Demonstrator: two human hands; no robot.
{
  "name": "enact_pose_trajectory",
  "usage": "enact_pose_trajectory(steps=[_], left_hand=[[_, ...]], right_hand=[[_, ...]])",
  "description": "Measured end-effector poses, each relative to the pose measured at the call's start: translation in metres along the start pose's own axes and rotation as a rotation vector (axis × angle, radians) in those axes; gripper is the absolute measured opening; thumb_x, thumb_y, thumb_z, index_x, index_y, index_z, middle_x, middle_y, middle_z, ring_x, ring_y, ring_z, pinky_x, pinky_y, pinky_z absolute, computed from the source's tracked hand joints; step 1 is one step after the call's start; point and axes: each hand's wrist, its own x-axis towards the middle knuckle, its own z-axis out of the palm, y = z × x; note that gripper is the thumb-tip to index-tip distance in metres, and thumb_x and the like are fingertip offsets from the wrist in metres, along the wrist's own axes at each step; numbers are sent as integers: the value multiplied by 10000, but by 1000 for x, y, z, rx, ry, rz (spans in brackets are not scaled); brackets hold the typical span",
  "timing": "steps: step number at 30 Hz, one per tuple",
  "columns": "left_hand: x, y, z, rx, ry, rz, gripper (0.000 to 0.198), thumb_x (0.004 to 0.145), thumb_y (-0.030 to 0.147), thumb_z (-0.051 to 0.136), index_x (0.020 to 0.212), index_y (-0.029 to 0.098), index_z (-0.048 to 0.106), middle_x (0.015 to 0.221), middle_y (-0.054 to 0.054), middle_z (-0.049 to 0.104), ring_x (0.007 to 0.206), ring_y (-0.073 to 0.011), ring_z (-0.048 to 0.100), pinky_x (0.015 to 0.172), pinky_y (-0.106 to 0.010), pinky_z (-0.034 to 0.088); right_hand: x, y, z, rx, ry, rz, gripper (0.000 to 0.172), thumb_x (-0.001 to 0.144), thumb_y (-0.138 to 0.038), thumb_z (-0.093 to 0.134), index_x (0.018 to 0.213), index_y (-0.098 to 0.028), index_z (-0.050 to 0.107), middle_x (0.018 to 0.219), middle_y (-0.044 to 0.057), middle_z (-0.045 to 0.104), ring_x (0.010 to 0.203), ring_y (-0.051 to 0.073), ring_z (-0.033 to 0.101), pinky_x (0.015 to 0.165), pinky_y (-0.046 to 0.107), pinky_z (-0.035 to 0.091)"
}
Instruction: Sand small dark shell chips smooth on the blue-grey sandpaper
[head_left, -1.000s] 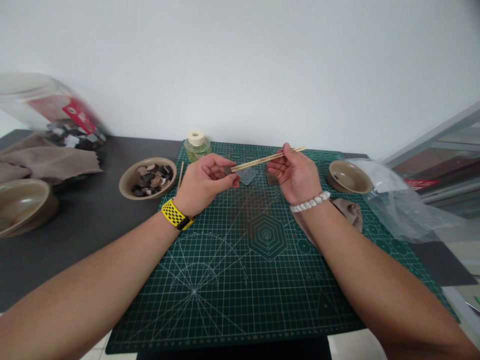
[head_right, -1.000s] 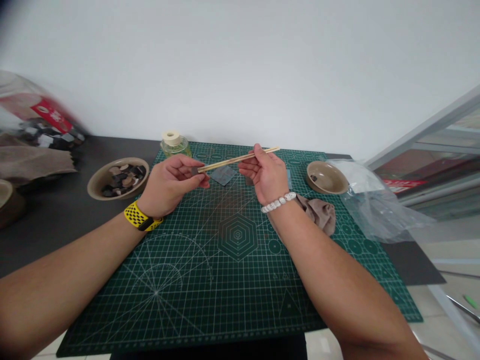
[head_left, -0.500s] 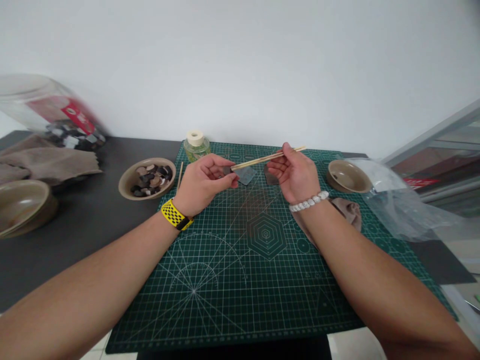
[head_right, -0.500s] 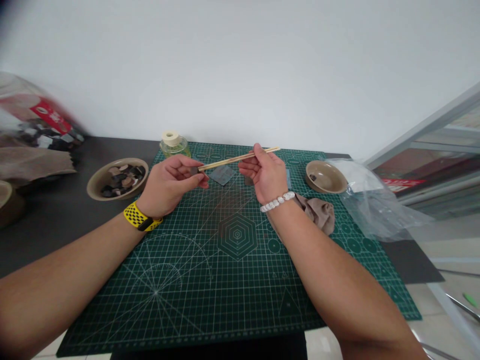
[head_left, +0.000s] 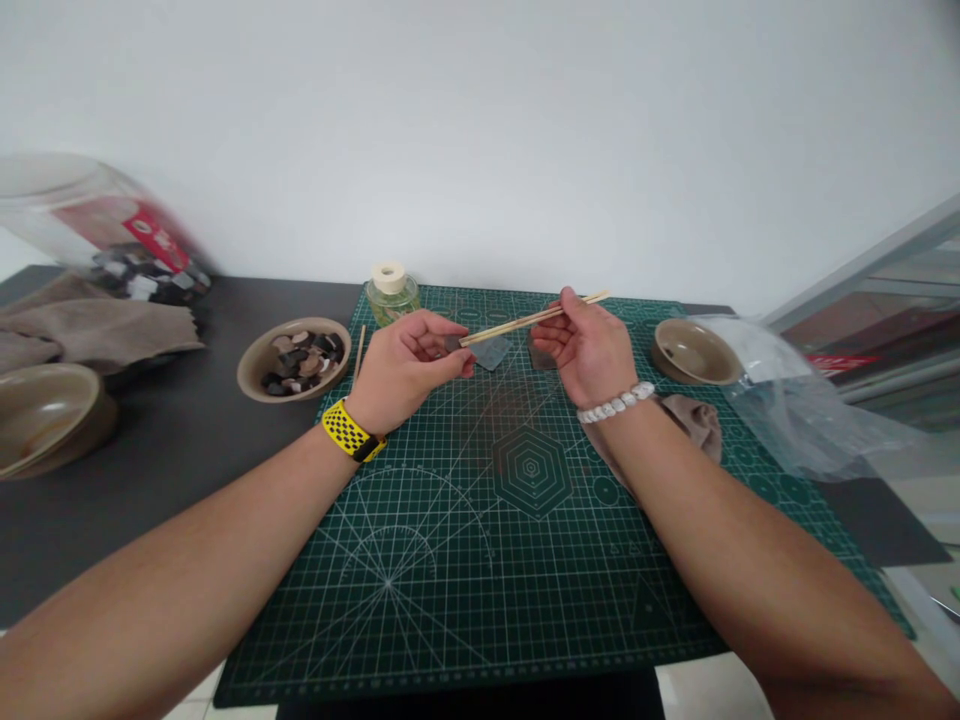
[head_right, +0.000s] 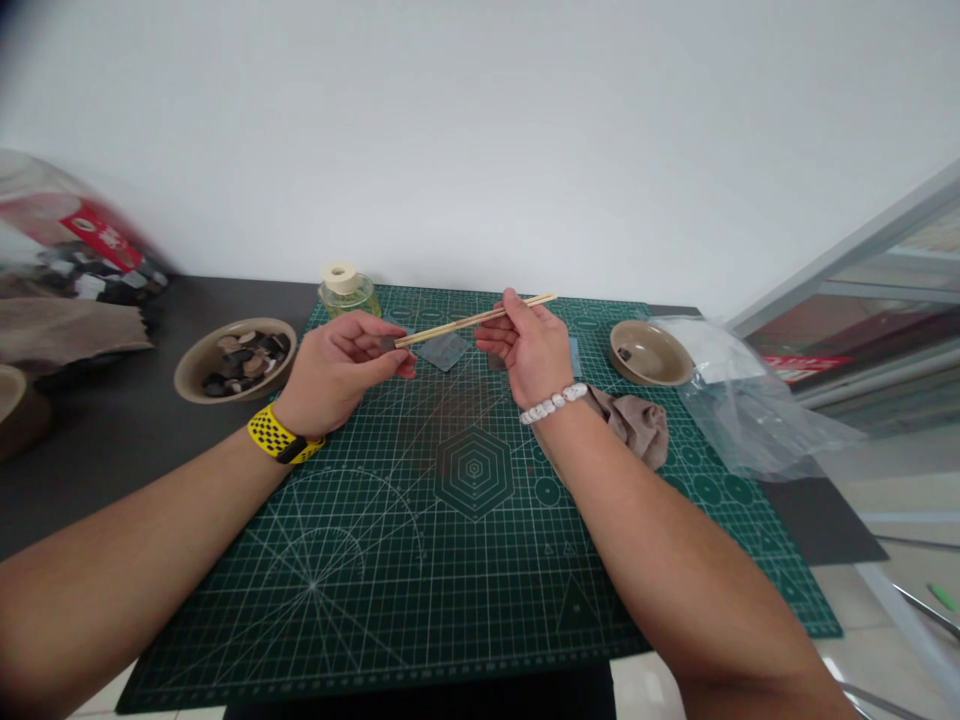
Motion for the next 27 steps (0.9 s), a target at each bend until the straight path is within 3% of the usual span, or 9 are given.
enact_pose_trajectory(steps=[6, 11, 18, 23, 27], left_hand=[[2, -1, 0, 27, 20, -29, 366, 701, 338, 923, 965, 203, 710, 747, 13, 802, 670, -194, 799, 690, -330, 659], [5, -7, -3, 146, 8, -88, 385, 710, 394, 898, 991, 198, 721, 677, 6, 779, 652, -194, 770, 629, -295, 572], [4, -8, -3, 224, -18, -118, 338, 747, 407, 856, 978, 211, 708, 696, -10, 788, 653, -199, 740, 638, -308, 552], [5, -6, -1, 245, -4, -117, 290, 762, 382, 833, 963, 220, 704, 677, 1, 762, 637, -191, 708, 611, -299, 520], [5, -5, -2, 248, 3, -98, 261, 769, 363, 822, 955, 222, 705, 682, 6, 754, 625, -181, 689, 598, -296, 512]], right_hand=[[7, 1, -5, 27, 28, -29, 425, 861, -584, 927, 815, -234, 691, 702, -12, 778, 619, 138, 762, 568, 228, 636], [7, -7, 1, 31, 25, -106, 460, 848, -656, 916, 875, -252, 699, 830, 14, 837, 793, 171, 829, 690, 264, 688], [0, -17, 31, -76, -65, -134, 514, 816, -704, 912, 975, -256, 717, 933, 45, 866, 915, 211, 859, 802, 331, 725], [14, -23, 56, -106, -117, -195, 536, 821, -727, 880, 998, -252, 708, 976, 63, 854, 974, 217, 855, 858, 349, 719], [27, -25, 79, -93, -153, -236, 525, 815, -715, 887, 978, -250, 706, 927, 48, 826, 931, 199, 845, 822, 326, 708]])
